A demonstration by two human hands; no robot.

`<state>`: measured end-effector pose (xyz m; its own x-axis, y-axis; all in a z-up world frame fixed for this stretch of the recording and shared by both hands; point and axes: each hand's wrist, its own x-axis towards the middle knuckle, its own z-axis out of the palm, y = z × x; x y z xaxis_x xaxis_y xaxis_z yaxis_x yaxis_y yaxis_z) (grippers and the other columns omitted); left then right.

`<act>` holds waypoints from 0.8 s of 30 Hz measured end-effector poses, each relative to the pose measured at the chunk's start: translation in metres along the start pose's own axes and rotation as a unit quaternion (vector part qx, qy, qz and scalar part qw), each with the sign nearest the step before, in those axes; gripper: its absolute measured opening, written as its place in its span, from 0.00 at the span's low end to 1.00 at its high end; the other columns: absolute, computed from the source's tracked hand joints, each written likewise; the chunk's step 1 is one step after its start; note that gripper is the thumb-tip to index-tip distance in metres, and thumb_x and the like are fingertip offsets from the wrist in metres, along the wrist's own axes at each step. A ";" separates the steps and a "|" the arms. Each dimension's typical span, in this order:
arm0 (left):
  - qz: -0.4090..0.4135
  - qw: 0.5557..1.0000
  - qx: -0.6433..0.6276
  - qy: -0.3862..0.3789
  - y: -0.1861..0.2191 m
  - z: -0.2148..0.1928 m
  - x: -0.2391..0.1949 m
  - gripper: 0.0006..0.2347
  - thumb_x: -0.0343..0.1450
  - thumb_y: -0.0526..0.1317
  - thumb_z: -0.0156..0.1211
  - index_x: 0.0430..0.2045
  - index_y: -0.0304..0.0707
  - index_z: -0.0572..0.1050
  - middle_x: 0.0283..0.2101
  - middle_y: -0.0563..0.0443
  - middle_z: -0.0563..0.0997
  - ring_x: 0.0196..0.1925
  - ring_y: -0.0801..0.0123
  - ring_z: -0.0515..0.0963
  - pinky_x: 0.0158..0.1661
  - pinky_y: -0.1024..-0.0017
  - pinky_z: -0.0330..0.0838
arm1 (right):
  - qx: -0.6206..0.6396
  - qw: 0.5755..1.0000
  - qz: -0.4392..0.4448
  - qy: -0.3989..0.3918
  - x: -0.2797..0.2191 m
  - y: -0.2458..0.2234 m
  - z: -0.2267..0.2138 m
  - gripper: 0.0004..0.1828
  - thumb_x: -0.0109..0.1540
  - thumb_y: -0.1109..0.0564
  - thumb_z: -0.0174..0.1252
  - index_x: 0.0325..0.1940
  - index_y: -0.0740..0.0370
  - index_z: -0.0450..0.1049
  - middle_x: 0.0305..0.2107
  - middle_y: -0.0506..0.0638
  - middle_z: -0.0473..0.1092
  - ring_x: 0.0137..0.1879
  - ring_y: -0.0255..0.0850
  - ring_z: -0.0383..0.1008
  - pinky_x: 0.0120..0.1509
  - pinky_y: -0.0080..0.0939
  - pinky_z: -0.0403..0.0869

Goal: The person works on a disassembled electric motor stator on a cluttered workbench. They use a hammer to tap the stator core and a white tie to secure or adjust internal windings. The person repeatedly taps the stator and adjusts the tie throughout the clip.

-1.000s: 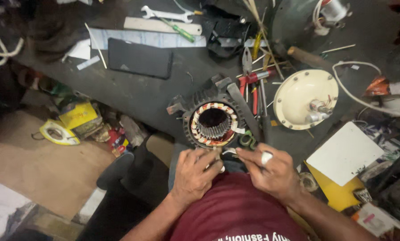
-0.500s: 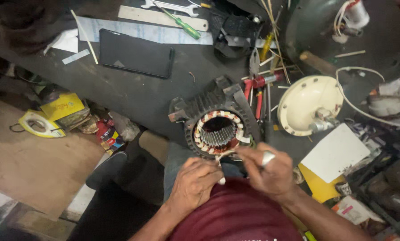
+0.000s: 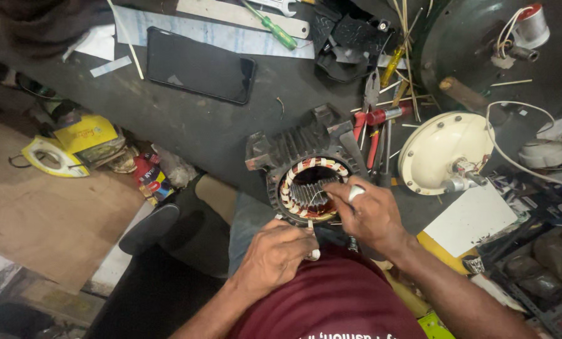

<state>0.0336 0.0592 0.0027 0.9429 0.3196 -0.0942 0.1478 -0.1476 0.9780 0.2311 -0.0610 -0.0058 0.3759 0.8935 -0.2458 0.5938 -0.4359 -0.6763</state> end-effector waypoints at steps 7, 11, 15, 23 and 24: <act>-0.020 1.000 -0.002 -0.005 0.002 0.001 -0.001 0.05 0.66 0.30 0.67 0.33 0.37 0.82 0.38 0.51 0.84 0.40 0.59 0.83 0.46 0.65 0.73 | -0.020 0.999 -0.023 -0.022 0.001 -0.002 0.000 0.12 0.57 0.63 0.67 0.45 0.56 0.80 0.25 0.49 0.69 0.27 0.44 0.74 0.30 0.43 0.73; -0.015 1.000 0.001 0.000 0.002 0.002 -0.001 0.07 0.64 0.29 0.66 0.33 0.36 0.82 0.39 0.49 0.83 0.40 0.58 0.83 0.46 0.64 0.73 | 0.001 0.996 -0.071 -0.059 0.005 -0.005 -0.009 0.14 0.55 0.64 0.66 0.45 0.56 0.80 0.24 0.48 0.68 0.28 0.43 0.74 0.31 0.43 0.72; -0.012 1.000 -0.003 0.006 0.000 0.004 -0.004 0.07 0.64 0.29 0.65 0.32 0.37 0.82 0.38 0.50 0.83 0.39 0.57 0.83 0.45 0.63 0.73 | -0.037 0.994 -0.048 -0.092 0.013 -0.015 -0.014 0.15 0.54 0.65 0.62 0.45 0.56 0.80 0.29 0.52 0.70 0.31 0.50 0.75 0.33 0.49 0.73; -0.021 0.997 0.003 0.068 0.002 0.012 -0.018 0.07 0.66 0.30 0.62 0.35 0.35 0.80 0.40 0.47 0.84 0.43 0.56 0.84 0.45 0.64 0.73 | -0.122 0.968 -0.070 -0.206 0.033 -0.027 -0.003 0.10 0.55 0.62 0.59 0.40 0.60 0.78 0.38 0.57 0.74 0.37 0.59 0.77 0.40 0.58 0.74; -0.015 0.997 0.008 0.073 0.002 0.012 -0.021 0.07 0.66 0.30 0.62 0.36 0.35 0.80 0.41 0.47 0.84 0.43 0.56 0.84 0.45 0.64 0.73 | -0.127 0.967 -0.053 -0.213 0.035 -0.026 0.000 0.10 0.54 0.61 0.60 0.39 0.61 0.79 0.37 0.58 0.74 0.38 0.59 0.77 0.41 0.59 0.74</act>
<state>0.0172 0.0412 0.0048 0.8845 0.4568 -0.0950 0.1816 -0.1495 0.9719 0.2290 -0.0184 0.0037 0.0087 0.8745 -0.4849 0.7894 -0.3036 -0.5335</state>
